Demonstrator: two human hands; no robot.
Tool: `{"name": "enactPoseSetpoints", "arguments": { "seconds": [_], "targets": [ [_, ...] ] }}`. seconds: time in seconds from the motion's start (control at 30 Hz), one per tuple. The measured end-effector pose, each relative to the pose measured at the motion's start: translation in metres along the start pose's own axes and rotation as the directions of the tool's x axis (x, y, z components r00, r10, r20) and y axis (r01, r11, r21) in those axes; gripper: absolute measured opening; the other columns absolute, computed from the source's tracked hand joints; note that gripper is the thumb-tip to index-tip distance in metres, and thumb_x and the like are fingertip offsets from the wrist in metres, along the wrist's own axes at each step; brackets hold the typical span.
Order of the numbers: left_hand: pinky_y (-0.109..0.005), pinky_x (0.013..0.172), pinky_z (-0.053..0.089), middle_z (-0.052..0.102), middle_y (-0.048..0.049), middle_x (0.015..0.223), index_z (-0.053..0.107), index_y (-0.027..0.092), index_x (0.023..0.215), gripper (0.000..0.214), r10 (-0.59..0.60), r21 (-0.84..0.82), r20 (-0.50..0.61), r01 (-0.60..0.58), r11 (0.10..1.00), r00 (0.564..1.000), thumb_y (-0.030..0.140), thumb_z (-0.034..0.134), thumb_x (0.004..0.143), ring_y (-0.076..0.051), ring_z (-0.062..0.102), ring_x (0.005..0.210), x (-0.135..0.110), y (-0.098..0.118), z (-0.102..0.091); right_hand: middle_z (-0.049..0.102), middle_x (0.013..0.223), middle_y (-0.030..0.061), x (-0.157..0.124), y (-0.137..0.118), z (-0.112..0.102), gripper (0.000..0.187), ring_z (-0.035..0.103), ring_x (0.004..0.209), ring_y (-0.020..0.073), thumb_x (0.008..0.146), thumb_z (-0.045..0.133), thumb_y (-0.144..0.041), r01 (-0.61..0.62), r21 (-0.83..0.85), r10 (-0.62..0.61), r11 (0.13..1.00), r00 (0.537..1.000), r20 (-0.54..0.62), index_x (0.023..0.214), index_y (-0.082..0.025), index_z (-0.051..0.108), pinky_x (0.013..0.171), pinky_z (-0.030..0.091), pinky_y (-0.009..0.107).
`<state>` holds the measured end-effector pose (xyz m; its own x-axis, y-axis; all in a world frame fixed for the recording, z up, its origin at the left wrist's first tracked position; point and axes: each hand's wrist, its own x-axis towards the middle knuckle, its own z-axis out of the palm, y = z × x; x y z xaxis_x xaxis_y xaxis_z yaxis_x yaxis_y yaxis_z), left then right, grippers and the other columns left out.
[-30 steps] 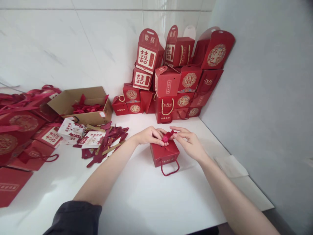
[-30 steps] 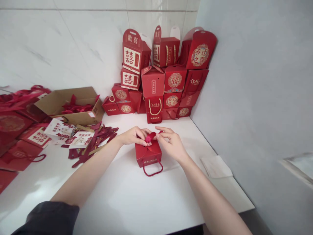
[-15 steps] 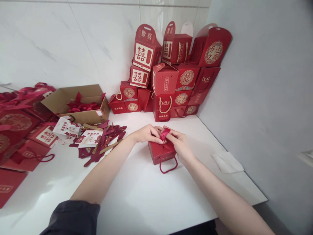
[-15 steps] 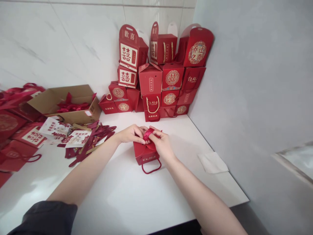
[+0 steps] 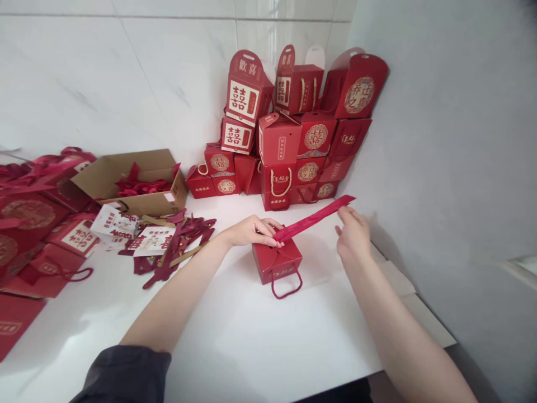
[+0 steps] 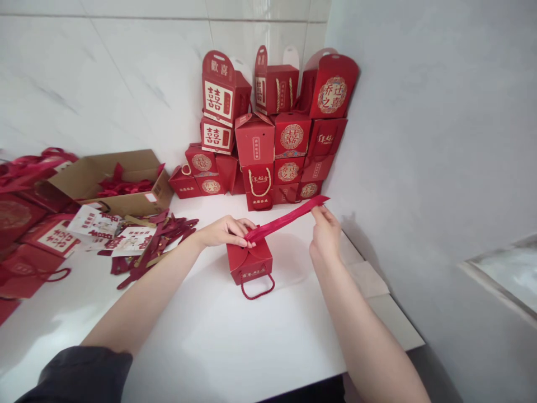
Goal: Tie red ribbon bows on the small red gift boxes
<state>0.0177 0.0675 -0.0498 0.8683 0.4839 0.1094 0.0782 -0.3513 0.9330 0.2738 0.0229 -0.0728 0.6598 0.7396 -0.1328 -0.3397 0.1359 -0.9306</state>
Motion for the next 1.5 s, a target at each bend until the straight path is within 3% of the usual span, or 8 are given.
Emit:
{"name": "enactPoseSetpoints", "arguments": {
  "seconds": [0.27, 0.47, 0.63, 0.73, 0.93, 1.1, 1.23, 1.5],
  "targets": [
    [-0.037, 0.101, 0.041, 0.075, -0.0124, 0.088, 0.078, 0.018, 0.084, 0.013, 0.005, -0.002, -0.007, -0.005, 1.0, 1.0, 0.027, 0.073, 0.076, -0.021, 0.055, 0.112, -0.001, 0.001, 0.0, 0.047, 0.065, -0.0048, -0.007, -0.05, -0.012, 0.019, 0.048, 0.058, 0.0106, 0.078, 0.061, -0.037, 0.555, 0.084, -0.533, 0.828, 0.824, -0.192, 0.072, -0.022, 0.052, 0.056, 0.041, 0.025],
    [-0.038, 0.1, 0.042, 0.075, -0.0126, 0.084, 0.078, 0.018, 0.082, 0.015, -0.02, -0.002, -0.013, 0.02, 1.0, 1.0, 0.03, 0.075, 0.074, -0.022, 0.055, 0.114, -0.001, 0.002, 0.0, 0.061, 0.081, 0.0009, -0.007, -0.062, -0.022, 0.014, 0.054, 0.063, 0.0124, 0.086, 0.055, -0.034, 0.632, -0.207, -0.642, 0.747, 0.767, 0.023, 0.085, -0.02, 0.059, 0.061, 0.043, 0.028],
    [-0.038, 0.1, 0.042, 0.074, -0.0122, 0.085, 0.078, 0.019, 0.082, 0.014, -0.014, -0.01, -0.005, 0.014, 1.0, 1.0, 0.029, 0.075, 0.074, -0.022, 0.055, 0.112, 0.0, -0.001, -0.001, 0.063, 0.078, 0.0037, -0.051, -0.044, -0.005, 0.026, 0.057, 0.078, 0.0178, 0.091, 0.052, -0.036, 0.9, -0.164, -0.378, 0.405, 0.328, 0.866, 0.079, -0.024, 0.071, 0.077, 0.043, 0.034],
    [-0.037, 0.099, 0.042, 0.073, -0.0116, 0.084, 0.078, 0.018, 0.081, 0.012, -0.008, -0.015, -0.003, 0.008, 1.0, 1.0, 0.028, 0.075, 0.074, -0.021, 0.055, 0.112, 0.0, -0.002, -0.001, 0.059, 0.066, 0.0033, -0.069, -0.033, 0.003, 0.032, 0.054, 0.069, 0.0171, 0.094, 0.046, -0.034, 0.96, -0.112, -0.211, 0.256, 0.169, 0.963, 0.079, -0.024, 0.074, 0.075, 0.039, 0.034],
    [-0.036, 0.099, 0.042, 0.073, -0.012, 0.091, 0.078, 0.017, 0.08, 0.012, 0.001, -0.016, 0.001, -0.001, 1.0, 1.0, 0.027, 0.075, 0.074, -0.02, 0.058, 0.108, 0.0, -0.002, 0.0, 0.069, 0.076, 0.0045, -0.073, -0.023, 0.006, 0.029, 0.059, 0.068, 0.0171, 0.093, 0.048, -0.037, 0.929, -0.206, -0.218, 0.307, 0.279, 0.935, 0.106, -0.024, 0.071, 0.072, 0.037, 0.032],
    [-0.034, 0.095, 0.046, 0.073, -0.0121, 0.094, 0.078, 0.016, 0.083, 0.016, -0.006, -0.028, 0.014, 0.006, 1.0, 1.0, 0.029, 0.075, 0.073, -0.02, 0.063, 0.099, 0.0, -0.001, 0.0, 0.064, 0.063, -0.0001, -0.074, -0.017, 0.028, 0.027, 0.053, 0.056, 0.0151, 0.085, 0.057, -0.044, 0.737, -0.338, -0.153, 0.585, 0.51, 0.847, 0.088, -0.022, 0.073, 0.058, 0.038, 0.028],
    [-0.033, 0.089, 0.049, 0.074, -0.0117, 0.089, 0.078, 0.016, 0.085, 0.017, -0.046, -0.054, 0.024, 0.047, 0.997, 0.999, 0.028, 0.075, 0.073, -0.019, 0.065, 0.091, -0.002, -0.001, 0.0, 0.069, 0.069, 0.0018, -0.052, -0.013, 0.058, 0.025, 0.06, 0.063, 0.0168, 0.082, 0.059, -0.04, 0.589, -0.289, -0.116, 0.754, 0.553, 0.825, 0.075, -0.02, 0.072, 0.064, 0.045, 0.03],
    [-0.036, 0.096, 0.042, 0.074, -0.0115, 0.084, 0.078, 0.018, 0.078, 0.013, 0.019, 0.027, 0.013, -0.02, 0.999, 1.0, 0.03, 0.074, 0.075, -0.019, 0.058, 0.1, -0.001, 0.001, 0.0, 0.065, 0.115, 0.016, -0.021, -0.004, 0.065, 0.032, 0.059, 0.104, 0.0302, 0.085, 0.057, -0.031, 0.825, -0.52, -0.35, 0.221, 0.564, 0.747, 0.113, -0.017, 0.065, 0.087, 0.041, 0.042]
  ]
}}
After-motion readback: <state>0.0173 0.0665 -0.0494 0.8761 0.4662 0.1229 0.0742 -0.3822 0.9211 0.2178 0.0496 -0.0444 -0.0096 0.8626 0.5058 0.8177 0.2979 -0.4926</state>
